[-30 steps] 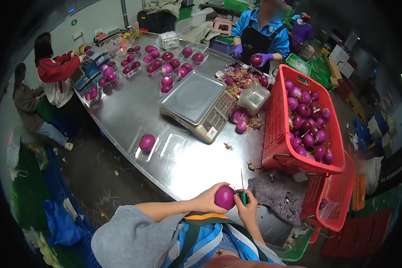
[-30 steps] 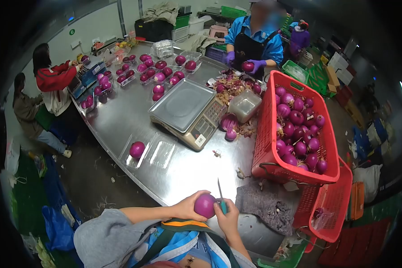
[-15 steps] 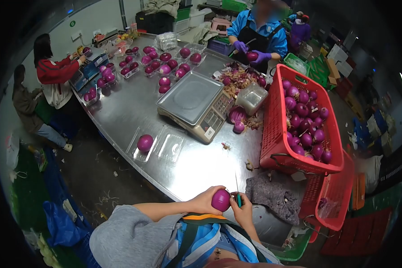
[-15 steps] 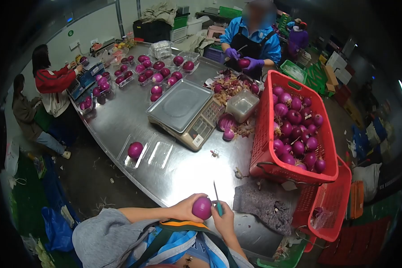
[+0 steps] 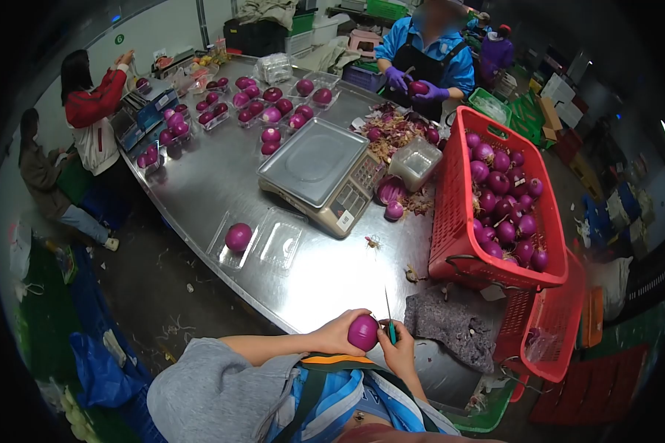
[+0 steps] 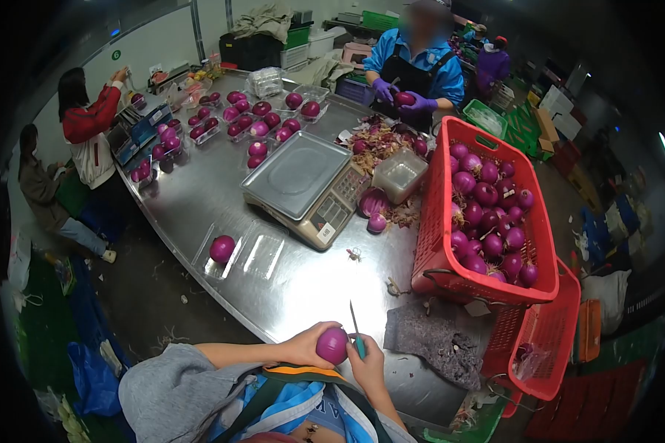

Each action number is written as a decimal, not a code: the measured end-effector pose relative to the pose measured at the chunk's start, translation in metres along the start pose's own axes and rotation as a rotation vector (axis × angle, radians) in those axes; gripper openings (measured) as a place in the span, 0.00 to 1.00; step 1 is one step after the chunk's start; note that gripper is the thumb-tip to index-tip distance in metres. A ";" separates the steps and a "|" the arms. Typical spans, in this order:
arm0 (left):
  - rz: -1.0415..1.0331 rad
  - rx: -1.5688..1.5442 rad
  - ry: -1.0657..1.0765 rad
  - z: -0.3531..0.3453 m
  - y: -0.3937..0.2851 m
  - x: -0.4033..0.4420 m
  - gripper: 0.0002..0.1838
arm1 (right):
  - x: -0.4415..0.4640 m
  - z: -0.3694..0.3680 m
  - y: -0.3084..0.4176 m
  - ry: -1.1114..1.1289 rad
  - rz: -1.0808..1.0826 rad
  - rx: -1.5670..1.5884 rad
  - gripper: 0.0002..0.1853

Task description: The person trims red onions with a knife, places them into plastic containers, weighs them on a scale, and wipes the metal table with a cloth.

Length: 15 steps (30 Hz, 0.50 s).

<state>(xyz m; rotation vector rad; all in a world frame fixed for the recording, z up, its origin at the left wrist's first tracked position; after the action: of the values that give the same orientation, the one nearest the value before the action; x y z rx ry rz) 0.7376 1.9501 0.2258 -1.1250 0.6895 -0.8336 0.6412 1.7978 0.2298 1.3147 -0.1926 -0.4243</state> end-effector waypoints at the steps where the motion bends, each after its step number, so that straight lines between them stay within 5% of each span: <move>1: 0.002 -0.003 0.000 0.000 0.001 0.000 0.49 | 0.000 0.000 0.000 0.000 0.000 0.001 0.11; 15: 0.020 0.020 0.026 -0.002 0.015 0.002 0.49 | 0.004 -0.003 -0.009 0.011 0.043 -0.016 0.09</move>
<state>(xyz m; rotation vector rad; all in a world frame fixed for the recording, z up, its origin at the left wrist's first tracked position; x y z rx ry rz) 0.7401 1.9497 0.2111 -1.0891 0.7119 -0.8374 0.6442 1.7966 0.2196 1.2947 -0.2077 -0.3817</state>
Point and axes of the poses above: each hand's wrist, its own x-axis towards the middle knuckle, its own z-axis out of the back of the hand, y = z × x, the point moved 2 cm from there along x, towards the middle knuckle
